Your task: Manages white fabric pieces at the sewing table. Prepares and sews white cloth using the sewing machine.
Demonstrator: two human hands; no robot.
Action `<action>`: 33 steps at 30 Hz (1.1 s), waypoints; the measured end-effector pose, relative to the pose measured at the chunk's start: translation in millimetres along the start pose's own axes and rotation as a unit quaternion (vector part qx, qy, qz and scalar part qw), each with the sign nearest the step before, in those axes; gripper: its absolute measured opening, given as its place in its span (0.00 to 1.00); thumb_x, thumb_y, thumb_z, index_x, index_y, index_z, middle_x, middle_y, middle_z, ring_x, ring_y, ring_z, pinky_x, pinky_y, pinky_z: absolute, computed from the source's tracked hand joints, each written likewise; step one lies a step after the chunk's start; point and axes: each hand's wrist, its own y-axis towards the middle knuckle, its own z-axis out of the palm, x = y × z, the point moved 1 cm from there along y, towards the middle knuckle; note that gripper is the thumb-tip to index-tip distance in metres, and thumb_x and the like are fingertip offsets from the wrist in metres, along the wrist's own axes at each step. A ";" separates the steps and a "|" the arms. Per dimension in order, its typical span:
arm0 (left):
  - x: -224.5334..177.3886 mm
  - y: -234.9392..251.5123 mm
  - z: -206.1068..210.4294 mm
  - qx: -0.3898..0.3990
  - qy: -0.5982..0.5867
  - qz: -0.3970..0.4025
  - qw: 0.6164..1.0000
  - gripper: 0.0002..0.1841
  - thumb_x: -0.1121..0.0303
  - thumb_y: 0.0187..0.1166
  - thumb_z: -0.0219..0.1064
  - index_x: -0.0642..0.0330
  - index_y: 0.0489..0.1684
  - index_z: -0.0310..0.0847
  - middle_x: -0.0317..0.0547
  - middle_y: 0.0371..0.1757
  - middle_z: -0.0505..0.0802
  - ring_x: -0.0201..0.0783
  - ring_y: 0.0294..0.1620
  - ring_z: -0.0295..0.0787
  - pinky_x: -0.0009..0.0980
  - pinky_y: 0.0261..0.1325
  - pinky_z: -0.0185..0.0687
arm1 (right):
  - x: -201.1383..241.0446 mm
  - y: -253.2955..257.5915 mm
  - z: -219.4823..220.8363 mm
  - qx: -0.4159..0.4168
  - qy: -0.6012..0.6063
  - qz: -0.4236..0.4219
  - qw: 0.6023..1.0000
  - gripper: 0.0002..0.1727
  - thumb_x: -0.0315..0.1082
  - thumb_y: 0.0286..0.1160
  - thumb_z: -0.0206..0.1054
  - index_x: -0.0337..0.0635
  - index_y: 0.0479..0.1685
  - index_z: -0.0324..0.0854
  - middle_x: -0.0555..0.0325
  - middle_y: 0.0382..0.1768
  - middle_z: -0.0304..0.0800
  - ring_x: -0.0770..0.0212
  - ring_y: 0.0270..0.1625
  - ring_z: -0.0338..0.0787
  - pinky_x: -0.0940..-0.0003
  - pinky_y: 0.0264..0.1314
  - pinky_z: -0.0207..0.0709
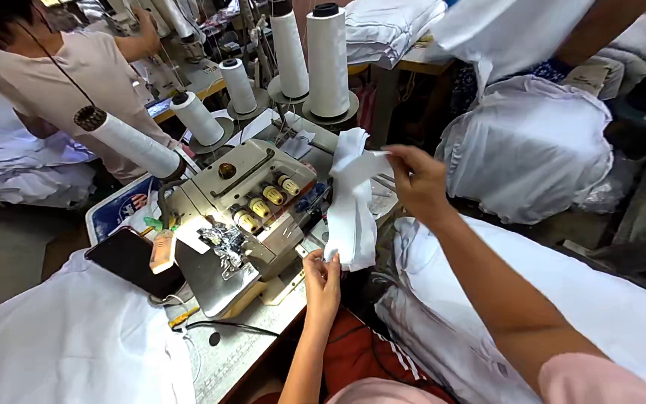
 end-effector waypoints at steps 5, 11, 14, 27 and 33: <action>-51.3 -4.8 -5.4 0.206 -0.305 -0.111 0.923 0.34 0.40 0.88 0.34 0.59 0.64 0.76 0.31 0.40 0.94 0.31 0.41 0.93 0.30 0.38 0.89 | 87.4 2.0 -23.5 0.166 -0.032 -0.211 0.963 0.12 0.23 0.74 0.64 0.34 0.49 0.91 0.43 0.41 0.95 0.46 0.44 0.95 0.50 0.47 0.87; -81.1 -13.9 -39.5 0.172 -0.374 -0.059 0.909 0.10 0.71 0.86 0.54 0.63 0.52 0.81 0.48 0.47 0.98 0.39 0.44 0.99 0.33 0.46 0.95 | 156.4 -111.0 -31.2 0.342 0.121 -0.323 0.874 0.10 0.27 0.81 0.58 0.38 0.41 0.87 0.52 0.32 0.92 0.56 0.38 0.94 0.64 0.42 0.87; -84.7 -24.4 -76.8 0.074 -0.348 -0.022 0.934 0.09 0.76 0.84 0.58 0.60 0.50 0.84 0.44 0.39 0.98 0.35 0.38 0.97 0.30 0.44 0.94 | 157.2 -150.6 -15.6 0.449 0.197 -0.265 0.830 0.05 0.23 0.72 0.66 0.36 0.39 0.87 0.50 0.30 0.91 0.54 0.33 0.94 0.62 0.35 0.87; -65.4 -85.6 -155.5 -0.226 -0.174 0.031 0.958 0.10 0.80 0.90 0.47 0.59 0.51 0.74 0.36 0.35 0.97 0.34 0.38 0.98 0.35 0.48 0.96 | 185.5 -166.1 58.1 0.608 0.297 -0.191 0.711 0.08 0.19 0.70 0.67 0.33 0.42 0.91 0.40 0.35 0.90 0.41 0.36 0.92 0.43 0.38 0.84; -44.8 -102.1 -145.2 -0.191 -0.147 0.035 0.970 0.09 0.85 0.80 0.57 0.62 0.45 0.79 0.28 0.35 0.95 0.23 0.38 0.94 0.24 0.49 0.91 | 216.5 -97.4 72.8 0.321 0.411 -0.142 0.841 0.10 0.25 0.80 0.63 0.29 0.41 0.90 0.46 0.32 0.92 0.61 0.37 0.91 0.72 0.46 0.83</action>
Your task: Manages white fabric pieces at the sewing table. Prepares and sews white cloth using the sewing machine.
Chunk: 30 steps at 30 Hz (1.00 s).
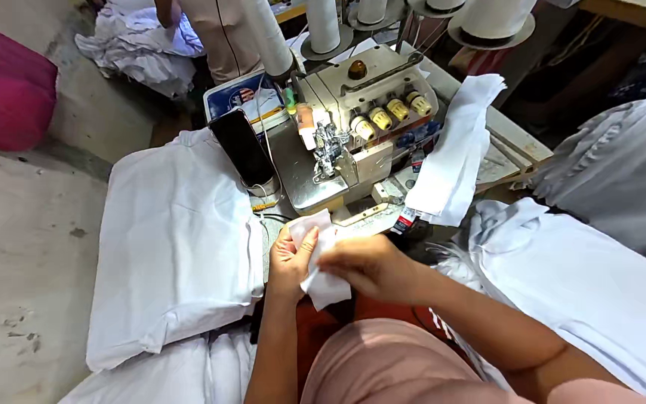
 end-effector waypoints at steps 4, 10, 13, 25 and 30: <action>13.5 -4.5 -6.3 0.032 -0.044 -0.007 0.998 0.12 0.86 0.79 0.52 0.61 0.47 0.78 0.28 0.38 0.95 0.22 0.42 0.93 0.25 0.52 0.90 | -22.7 3.8 6.2 -0.040 0.027 0.088 0.995 0.10 0.27 0.79 0.65 0.28 0.41 0.90 0.51 0.32 0.93 0.78 0.35 0.88 0.87 0.44 0.79; 24.4 -5.2 -11.1 0.084 -0.051 0.000 0.995 0.16 0.79 0.86 0.43 0.61 0.51 0.80 0.27 0.41 0.95 0.21 0.45 0.92 0.25 0.55 0.89 | -41.5 -4.8 14.8 -0.062 0.040 0.141 0.987 0.08 0.27 0.76 0.67 0.30 0.39 0.90 0.57 0.29 0.91 0.85 0.30 0.81 0.91 0.38 0.74; 26.7 -6.1 -12.9 0.098 -0.065 -0.001 0.993 0.13 0.62 0.93 0.51 0.55 0.54 0.82 0.25 0.46 0.96 0.22 0.50 0.93 0.27 0.59 0.89 | -44.3 -7.5 17.7 -0.077 0.048 0.159 0.983 0.08 0.27 0.77 0.67 0.30 0.39 0.89 0.58 0.30 0.91 0.85 0.31 0.83 0.91 0.39 0.76; 2.6 37.9 -26.0 0.163 0.138 -0.079 0.974 0.18 0.78 0.78 0.64 0.63 0.64 0.67 0.28 0.30 0.91 0.20 0.30 0.90 0.21 0.40 0.88 | -58.7 -16.0 31.3 -0.238 0.073 0.216 0.944 0.06 0.26 0.76 0.65 0.30 0.38 0.84 0.62 0.29 0.87 0.85 0.30 0.82 0.90 0.36 0.77; -0.3 76.6 -12.6 0.099 0.396 0.029 0.912 0.26 0.71 0.78 0.71 0.67 0.73 0.67 0.33 0.20 0.76 0.23 0.17 0.68 0.22 0.26 0.69 | -71.4 -11.3 38.9 -0.337 0.143 0.279 0.888 0.09 0.19 0.76 0.62 0.35 0.51 0.72 0.68 0.27 0.88 0.81 0.26 0.87 0.84 0.31 0.82</action>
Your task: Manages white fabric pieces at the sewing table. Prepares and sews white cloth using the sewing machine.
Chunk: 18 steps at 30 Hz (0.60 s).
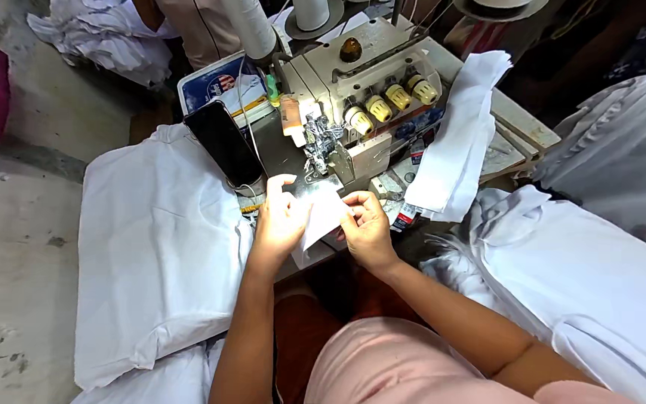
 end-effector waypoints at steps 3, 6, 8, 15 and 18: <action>-4.0 17.7 6.4 -0.004 0.107 0.004 0.994 0.24 0.67 0.82 0.69 0.63 0.75 0.69 0.41 0.22 0.78 0.36 0.19 0.72 0.37 0.27 0.73 | 0.4 8.8 2.7 -0.026 0.041 0.060 0.997 0.13 0.16 0.77 0.60 0.37 0.53 0.68 0.68 0.24 0.89 0.78 0.23 0.88 0.82 0.27 0.83; -5.9 28.7 8.9 -0.007 0.145 -0.005 0.989 0.25 0.65 0.82 0.68 0.60 0.77 0.69 0.45 0.23 0.79 0.43 0.20 0.74 0.45 0.28 0.73 | 1.0 18.1 4.8 -0.037 0.059 0.099 0.993 0.12 0.17 0.80 0.60 0.38 0.54 0.67 0.66 0.21 0.88 0.75 0.20 0.88 0.80 0.25 0.84; -8.1 34.1 9.5 -0.007 0.167 -0.018 0.986 0.25 0.63 0.84 0.67 0.59 0.77 0.69 0.48 0.25 0.80 0.48 0.23 0.77 0.50 0.30 0.74 | 0.4 23.3 6.2 -0.041 0.062 0.109 0.991 0.12 0.18 0.81 0.61 0.38 0.55 0.67 0.65 0.19 0.86 0.74 0.19 0.88 0.80 0.25 0.84; -5.9 37.2 14.1 -0.046 0.225 0.052 0.972 0.17 0.63 0.87 0.62 0.63 0.67 0.78 0.56 0.36 0.88 0.57 0.35 0.86 0.56 0.38 0.79 | -2.4 35.5 8.4 -0.056 0.067 0.118 0.989 0.12 0.22 0.82 0.65 0.39 0.56 0.69 0.64 0.15 0.85 0.72 0.15 0.86 0.78 0.20 0.83; -0.6 21.6 23.0 -0.090 0.256 0.188 0.944 0.13 0.70 0.84 0.62 0.68 0.54 0.88 0.63 0.56 0.89 0.63 0.59 0.86 0.58 0.56 0.79 | -3.8 35.5 8.1 -0.053 0.056 0.109 0.991 0.13 0.22 0.81 0.65 0.39 0.56 0.69 0.64 0.16 0.85 0.72 0.16 0.87 0.78 0.22 0.84</action>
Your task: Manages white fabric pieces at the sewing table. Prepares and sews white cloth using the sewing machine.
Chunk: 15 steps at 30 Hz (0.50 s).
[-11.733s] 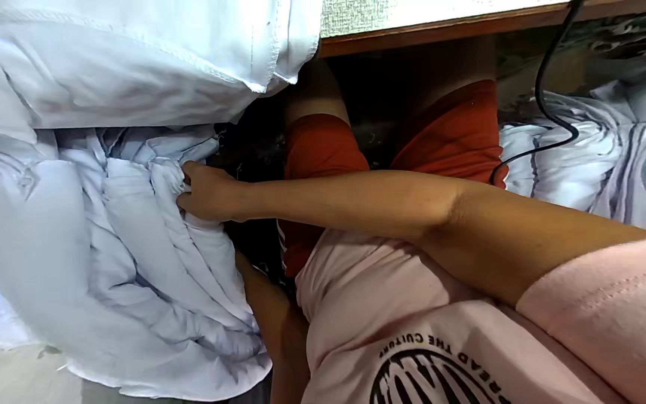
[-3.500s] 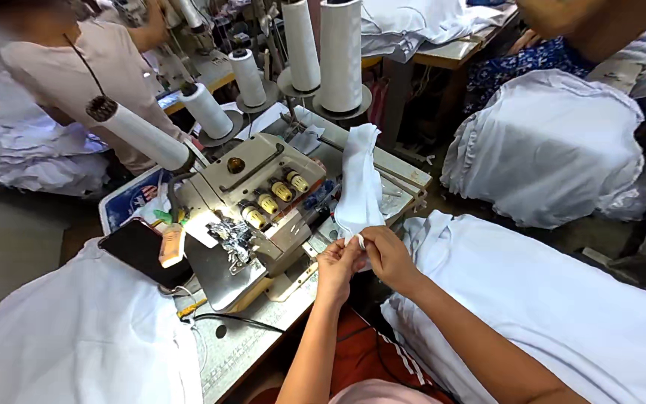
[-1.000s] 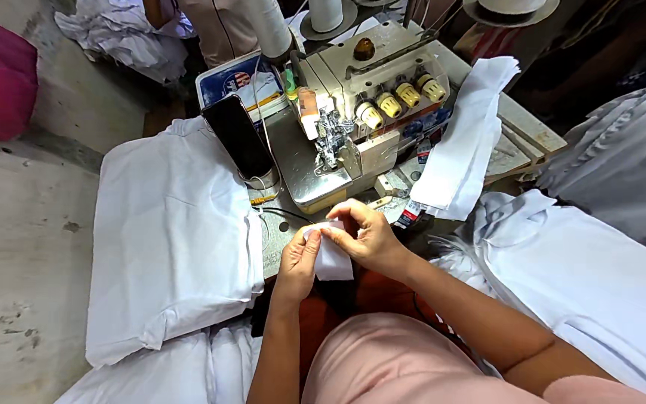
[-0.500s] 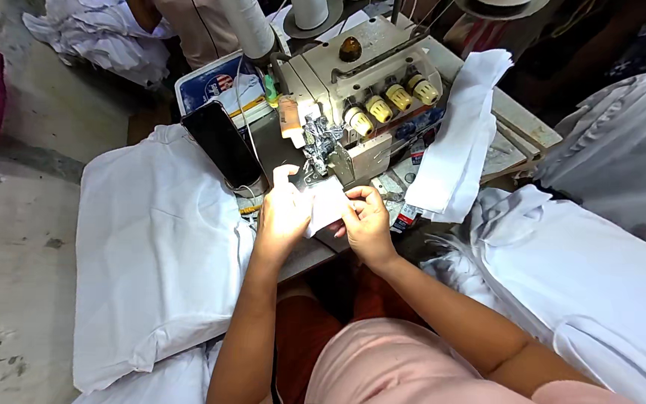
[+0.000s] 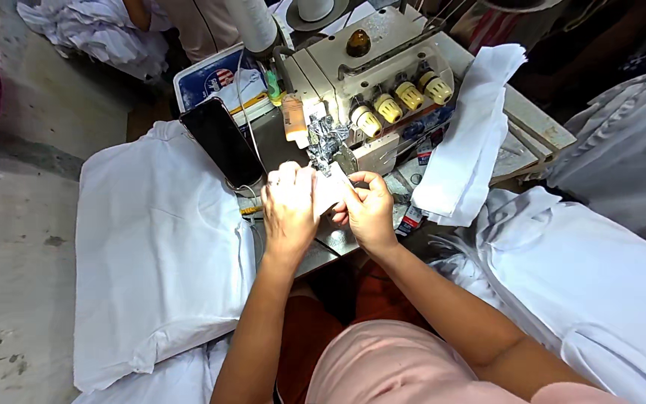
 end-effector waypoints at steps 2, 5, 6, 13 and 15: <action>-6.2 -18.1 2.6 0.008 0.009 0.061 0.998 0.17 0.68 0.78 0.60 0.66 0.57 0.89 0.61 0.61 0.91 0.58 0.63 0.88 0.56 0.59 0.82 | -1.2 0.4 -1.6 0.005 0.001 -0.002 1.000 0.15 0.21 0.78 0.67 0.38 0.58 0.69 0.64 0.17 0.86 0.73 0.16 0.86 0.79 0.22 0.83; -6.8 -37.7 11.5 -0.010 0.054 0.083 0.995 0.18 0.75 0.78 0.60 0.62 0.61 0.91 0.53 0.64 0.93 0.52 0.67 0.90 0.48 0.67 0.81 | 0.4 -0.6 -3.3 0.013 -0.006 0.004 1.000 0.18 0.20 0.75 0.69 0.39 0.59 0.69 0.64 0.18 0.86 0.73 0.17 0.87 0.79 0.22 0.83; -4.7 -39.5 13.0 -0.018 0.057 0.086 0.995 0.17 0.78 0.78 0.61 0.62 0.60 0.92 0.52 0.64 0.94 0.51 0.68 0.89 0.47 0.69 0.80 | 1.6 -0.8 -3.0 0.012 -0.008 0.006 1.000 0.18 0.20 0.76 0.69 0.39 0.59 0.69 0.64 0.18 0.87 0.72 0.17 0.87 0.79 0.22 0.84; 12.0 -18.4 6.0 0.027 0.014 0.077 0.997 0.19 0.83 0.75 0.61 0.64 0.60 0.91 0.55 0.65 0.92 0.53 0.71 0.87 0.54 0.73 0.76 | 3.4 3.4 -0.7 -0.007 -0.022 0.025 0.999 0.18 0.22 0.77 0.69 0.39 0.60 0.68 0.64 0.15 0.84 0.70 0.15 0.87 0.76 0.21 0.85; 19.9 -5.1 3.1 0.067 -0.001 0.041 0.997 0.20 0.82 0.77 0.58 0.64 0.65 0.88 0.55 0.71 0.89 0.56 0.75 0.83 0.60 0.74 0.72 | 2.4 3.1 -0.6 -0.006 -0.028 0.012 1.000 0.17 0.23 0.78 0.70 0.39 0.59 0.68 0.65 0.15 0.84 0.70 0.15 0.87 0.76 0.22 0.86</action>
